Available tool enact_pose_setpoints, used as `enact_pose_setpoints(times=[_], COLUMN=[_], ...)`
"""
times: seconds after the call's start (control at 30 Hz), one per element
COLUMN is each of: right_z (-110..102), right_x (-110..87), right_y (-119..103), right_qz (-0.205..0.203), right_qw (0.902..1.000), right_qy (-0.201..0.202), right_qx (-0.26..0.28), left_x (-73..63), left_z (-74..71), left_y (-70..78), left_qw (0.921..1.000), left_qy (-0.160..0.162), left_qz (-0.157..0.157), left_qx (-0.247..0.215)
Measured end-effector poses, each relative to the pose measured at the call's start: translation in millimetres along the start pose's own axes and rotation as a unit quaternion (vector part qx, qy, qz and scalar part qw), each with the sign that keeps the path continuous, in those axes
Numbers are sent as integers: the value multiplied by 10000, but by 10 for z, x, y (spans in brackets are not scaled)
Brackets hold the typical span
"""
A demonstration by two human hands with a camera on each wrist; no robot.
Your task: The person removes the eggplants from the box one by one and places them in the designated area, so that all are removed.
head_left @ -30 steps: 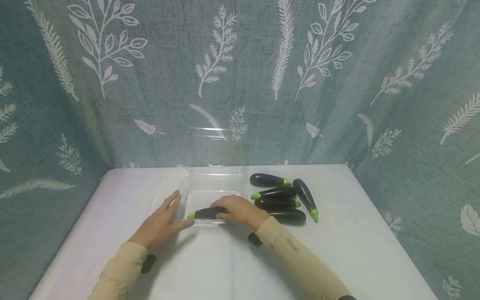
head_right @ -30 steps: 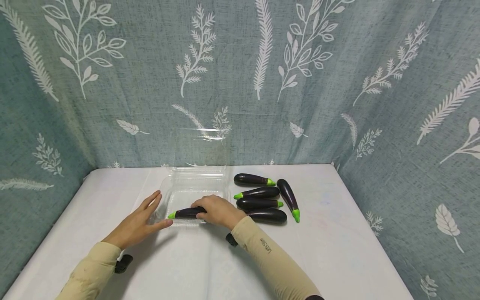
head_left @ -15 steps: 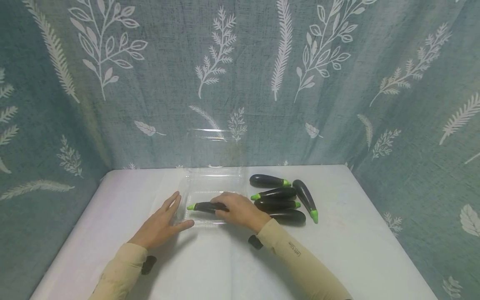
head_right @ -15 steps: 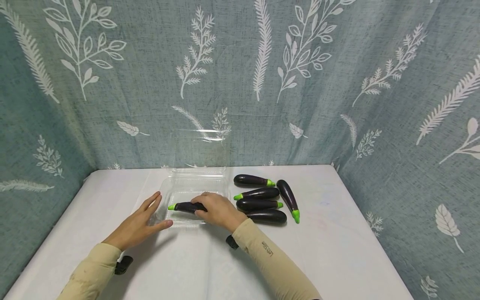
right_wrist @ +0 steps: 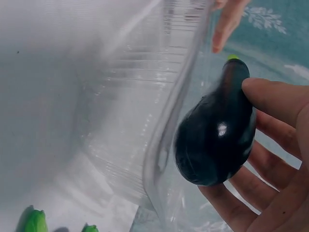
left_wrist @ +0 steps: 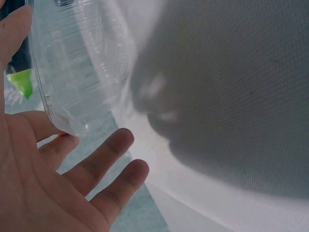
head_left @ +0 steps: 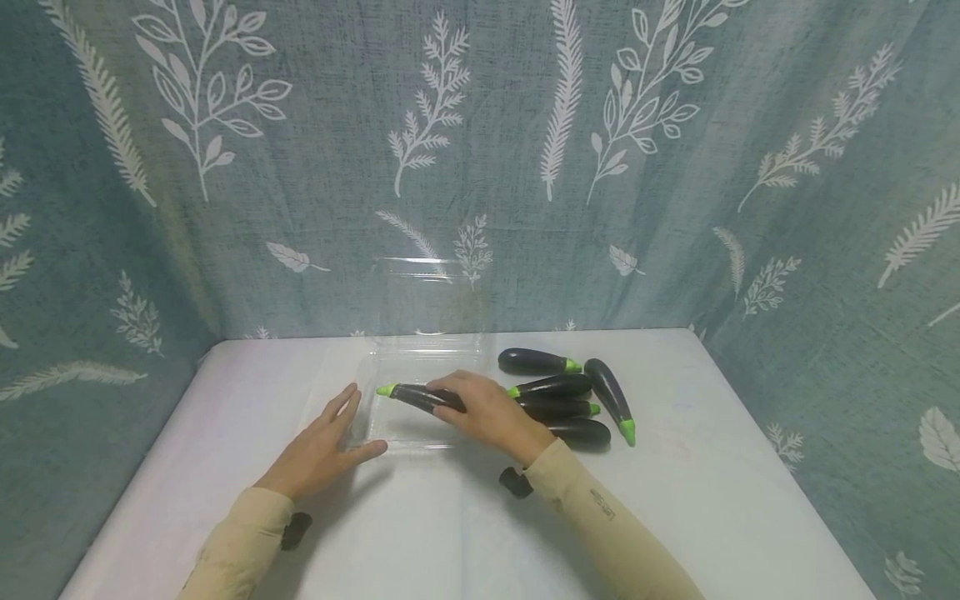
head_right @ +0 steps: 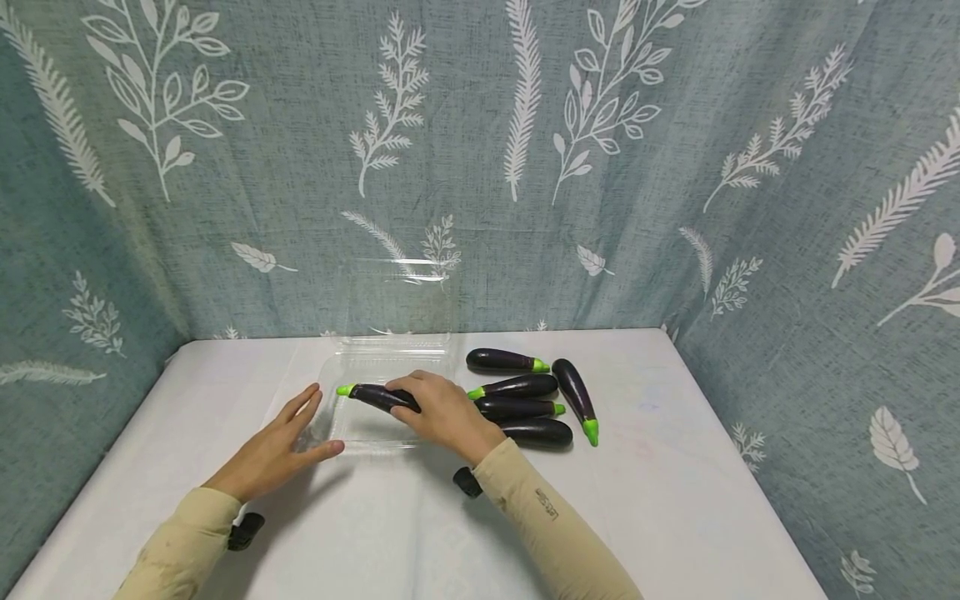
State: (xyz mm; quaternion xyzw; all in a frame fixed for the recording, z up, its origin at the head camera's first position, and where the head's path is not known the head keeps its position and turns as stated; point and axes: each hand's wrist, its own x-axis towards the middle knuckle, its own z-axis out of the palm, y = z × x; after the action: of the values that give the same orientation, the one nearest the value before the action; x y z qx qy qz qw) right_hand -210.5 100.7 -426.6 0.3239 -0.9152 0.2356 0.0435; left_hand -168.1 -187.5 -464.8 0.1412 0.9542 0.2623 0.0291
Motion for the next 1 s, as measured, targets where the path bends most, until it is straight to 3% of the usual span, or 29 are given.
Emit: enact_pose_setpoints(times=[0.4,1.0], right_z=[-223,-361], right_x=[-98,-240], right_y=[-1,217], right_qz=[326,491], right_qw=[9977,9915], right_qy=[564,1165], right_qx=[192,305], left_x=[-4,-3], left_z=[-17,-16], left_y=[35,30], left_qw=[10000,9999], left_qy=[56,116], left_qz=[54,110], left_qx=[22,50])
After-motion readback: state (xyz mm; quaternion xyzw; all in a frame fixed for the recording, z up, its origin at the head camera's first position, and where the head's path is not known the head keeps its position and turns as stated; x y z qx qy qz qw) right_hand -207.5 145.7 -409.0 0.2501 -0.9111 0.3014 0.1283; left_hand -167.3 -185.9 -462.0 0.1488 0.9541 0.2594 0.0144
